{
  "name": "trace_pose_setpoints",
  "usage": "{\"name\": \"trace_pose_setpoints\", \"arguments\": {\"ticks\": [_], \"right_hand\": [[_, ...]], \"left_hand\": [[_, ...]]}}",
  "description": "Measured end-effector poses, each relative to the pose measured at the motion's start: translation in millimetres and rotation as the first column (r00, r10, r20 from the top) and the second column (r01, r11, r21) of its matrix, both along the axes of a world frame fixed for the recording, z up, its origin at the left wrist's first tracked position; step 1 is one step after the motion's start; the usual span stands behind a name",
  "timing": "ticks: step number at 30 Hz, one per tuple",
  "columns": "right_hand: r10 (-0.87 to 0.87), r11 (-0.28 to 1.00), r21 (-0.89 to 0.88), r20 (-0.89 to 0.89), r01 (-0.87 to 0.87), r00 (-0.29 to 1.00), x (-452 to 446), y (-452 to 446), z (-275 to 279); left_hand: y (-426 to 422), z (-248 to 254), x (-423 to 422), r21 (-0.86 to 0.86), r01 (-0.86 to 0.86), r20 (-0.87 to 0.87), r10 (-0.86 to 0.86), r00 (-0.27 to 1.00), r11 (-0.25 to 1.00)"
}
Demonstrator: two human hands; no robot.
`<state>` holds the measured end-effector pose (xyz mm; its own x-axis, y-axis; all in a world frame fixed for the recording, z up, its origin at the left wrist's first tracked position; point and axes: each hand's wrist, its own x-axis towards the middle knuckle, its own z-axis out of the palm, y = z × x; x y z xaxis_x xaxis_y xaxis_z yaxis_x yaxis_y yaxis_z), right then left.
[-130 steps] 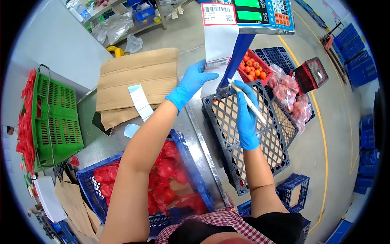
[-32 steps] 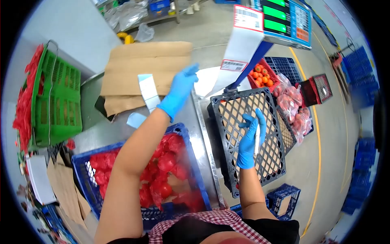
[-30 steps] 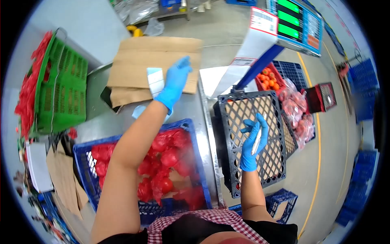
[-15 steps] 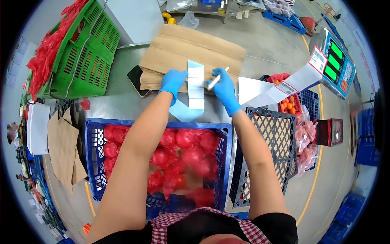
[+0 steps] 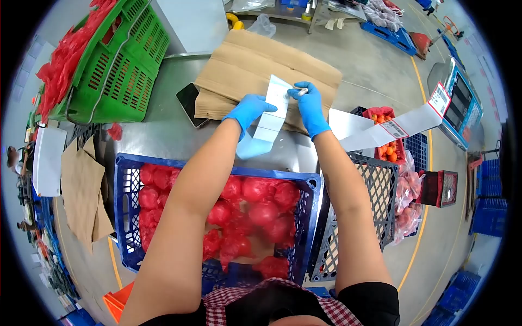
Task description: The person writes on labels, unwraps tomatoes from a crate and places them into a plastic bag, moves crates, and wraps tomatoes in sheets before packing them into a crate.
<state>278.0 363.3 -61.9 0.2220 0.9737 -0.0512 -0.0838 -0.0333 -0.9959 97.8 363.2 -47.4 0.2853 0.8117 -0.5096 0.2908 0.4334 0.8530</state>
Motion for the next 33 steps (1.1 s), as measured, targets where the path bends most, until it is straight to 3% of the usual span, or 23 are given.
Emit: {"name": "trace_pose_setpoints", "arguments": {"ticks": [1, 2, 4, 7, 8, 14, 17, 18, 19, 20, 21, 23, 24, 26, 27, 28, 29, 30, 32, 33], "right_hand": [[-0.007, 0.998, 0.059, 0.029, 0.005, 1.0, 3.6, -0.9, 0.0], [-0.06, 0.975, 0.222, 0.274, -0.002, 0.96, 9.3, -3.2, 0.2], [-0.26, 0.86, 0.491, 0.656, -0.139, 0.708, 10.0, -22.6, 34.9], [-0.153, 0.793, 0.424, 0.834, -0.438, 0.529, 6.4, -40.8, 54.6], [-0.198, 0.779, 0.426, 0.864, -0.461, 0.464, 6.8, -39.2, 50.2], [-0.168, 0.803, 0.405, 0.857, -0.437, 0.487, 2.5, -39.0, 45.2], [-0.076, 0.81, 0.36, 0.847, -0.463, 0.526, 6.3, -40.4, 47.7], [-0.085, 0.803, 0.4, 0.81, -0.442, 0.58, 6.6, -43.1, 48.4], [-0.03, 0.828, 0.32, 0.845, -0.46, 0.534, 9.2, -43.5, 49.2], [-0.07, 0.832, 0.363, 0.819, -0.419, 0.57, 9.9, -43.2, 36.5], [-0.102, 0.819, 0.396, 0.813, -0.415, 0.574, 10.0, -50.0, 39.7], [-0.205, 0.844, 0.445, 0.784, -0.299, 0.586, 10.1, -62.0, 32.6], [-0.252, 0.875, 0.468, 0.663, -0.127, 0.705, 10.2, -66.7, 25.8], [-0.342, 0.889, 0.411, 0.303, 0.201, 0.89, 19.1, -85.6, 8.6], [-0.381, 0.884, 0.318, 0.071, 0.341, 0.922, 28.0, -101.6, -0.3], [-0.425, 0.871, 0.193, -0.162, 0.451, 0.891, 37.3, -120.8, -5.4], [-0.468, 0.871, 0.077, -0.177, 0.486, 0.866, 52.8, -150.7, -3.9], [-0.479, 0.838, 0.114, -0.311, 0.533, 0.821, 64.8, -180.2, -4.8], [-0.703, 0.71, 0.148, 0.092, 0.688, 0.705, 95.6, -239.2, 11.7], [-0.791, 0.595, 0.287, 0.379, 0.751, 0.481, 126.3, -261.3, -13.8]], "left_hand": [[-0.3, 4.1, 1.5, -0.006, 0.023, 0.015, -0.023, 1.0, 1.0], [-1.0, 7.8, 2.3, -0.013, 0.044, 0.028, -0.044, 0.999, 0.999], [-4.3, 16.8, 4.6, -0.073, 0.009, 0.108, -0.001, 0.994, 0.997], [-11.8, 30.7, 7.4, -0.119, 0.031, 0.246, -0.001, 0.969, 0.992], [-12.6, 33.2, 9.4, -0.123, 0.053, 0.296, -0.014, 0.955, 0.991], [-10.9, 24.2, 9.3, 0.094, 0.137, 0.211, -0.154, 0.965, 0.986], [-14.5, 28.2, 8.5, 0.253, 0.213, 0.004, -0.221, 0.975, 0.944], [-13.5, 26.1, 7.6, 0.22, 0.231, -0.005, -0.235, 0.972, 0.948], [-10.9, 21.5, 6.0, 0.179, 0.267, -0.011, -0.27, 0.963, 0.947], [-9.5, 25.6, 7.0, 0.105, 0.322, -0.046, -0.318, 0.947, 0.941], [-0.8, 10.0, 4.0, 0.16, 0.383, -0.086, -0.373, 0.924, 0.91], [-21.2, 47.0, 19.8, 0.101, 0.36, 0.005, -0.362, 0.932, 0.928], [-23.2, 51.3, 21.4, 0.076, 0.412, 0.019, -0.415, 0.91, 0.908], [-24.9, 51.1, 20.1, 0.034, 0.456, -0.001, -0.456, 0.89, 0.889], [-24.5, 51.7, 18.4, 0.006, 0.489, -0.016, -0.488, 0.872, 0.872], [-23.7, 52.6, 16.4, -0.025, 0.519, -0.03, -0.52, 0.854, 0.854], [-23.6, 52.4, 16.0, -0.054, 0.551, -0.042, -0.553, 0.832, 0.833], [-25.1, 50.1, 15.6, -0.076, 0.539, -0.026, -0.542, 0.84, 0.839], [-28.8, 52.6, 20.0, -0.086, 0.536, -0.038, -0.541, 0.84, 0.84], [-30.3, 53.7, 20.8, -0.089, 0.53, -0.046, -0.535, 0.843, 0.843]]}}
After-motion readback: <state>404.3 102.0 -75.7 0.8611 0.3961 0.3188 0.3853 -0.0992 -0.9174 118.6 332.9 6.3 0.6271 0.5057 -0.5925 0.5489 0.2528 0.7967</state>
